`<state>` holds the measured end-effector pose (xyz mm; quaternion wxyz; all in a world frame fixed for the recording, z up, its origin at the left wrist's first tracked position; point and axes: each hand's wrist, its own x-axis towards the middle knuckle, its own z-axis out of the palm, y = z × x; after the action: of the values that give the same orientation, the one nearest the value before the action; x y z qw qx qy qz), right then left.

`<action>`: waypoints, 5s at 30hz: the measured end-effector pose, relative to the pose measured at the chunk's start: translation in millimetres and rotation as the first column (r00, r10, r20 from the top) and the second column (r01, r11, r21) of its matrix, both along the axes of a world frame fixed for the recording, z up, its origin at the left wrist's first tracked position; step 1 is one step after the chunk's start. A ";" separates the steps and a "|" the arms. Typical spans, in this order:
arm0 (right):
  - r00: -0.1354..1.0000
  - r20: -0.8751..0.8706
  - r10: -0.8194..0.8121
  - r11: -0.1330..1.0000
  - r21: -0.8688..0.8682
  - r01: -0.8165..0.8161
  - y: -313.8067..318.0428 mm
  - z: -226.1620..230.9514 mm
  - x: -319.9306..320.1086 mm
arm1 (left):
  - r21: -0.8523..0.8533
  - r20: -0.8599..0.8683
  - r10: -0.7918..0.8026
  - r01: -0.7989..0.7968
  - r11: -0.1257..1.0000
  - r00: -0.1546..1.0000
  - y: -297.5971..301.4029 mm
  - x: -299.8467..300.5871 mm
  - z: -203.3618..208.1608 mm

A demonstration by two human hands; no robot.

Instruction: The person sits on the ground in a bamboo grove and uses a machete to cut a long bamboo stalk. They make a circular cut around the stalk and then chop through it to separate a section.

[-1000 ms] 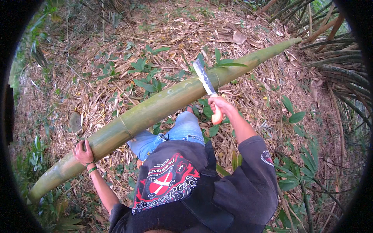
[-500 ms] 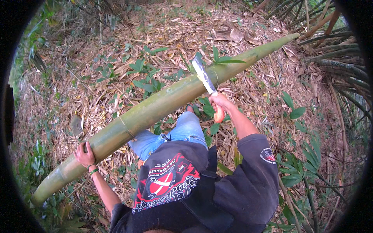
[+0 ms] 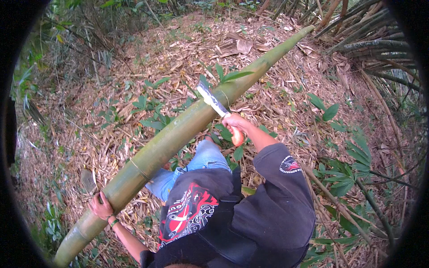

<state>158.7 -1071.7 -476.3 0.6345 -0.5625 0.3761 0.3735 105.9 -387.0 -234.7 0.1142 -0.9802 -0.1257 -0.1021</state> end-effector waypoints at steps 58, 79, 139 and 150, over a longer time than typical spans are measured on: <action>0.993 0.081 -0.081 0.992 0.101 0.073 0.7 -6.8 -7.4 | -0.025 -0.005 0.028 -0.028 0.999 1.000 -6.0 -8.0 0.8; 0.727 0.512 -0.458 0.838 -0.024 0.545 -32.7 101.5 93.3 | -0.015 0.014 -0.011 0.011 1.000 1.000 -7.3 -9.5 3.2; 0.750 0.224 0.623 0.553 -0.804 -0.219 28.5 57.9 27.3 | -0.019 0.000 -0.004 0.004 1.000 1.000 0.0 -6.5 6.8; 0.766 0.206 0.609 0.521 -0.832 -0.191 32.2 37.1 -10.2 | -0.029 0.016 -0.021 0.021 0.999 1.000 -5.0 2.9 4.9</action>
<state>148.6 -1039.5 -439.1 0.2936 -0.9231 0.1846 0.1659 108.8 -392.0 -229.8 0.0979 -0.9821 -0.1178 -0.1092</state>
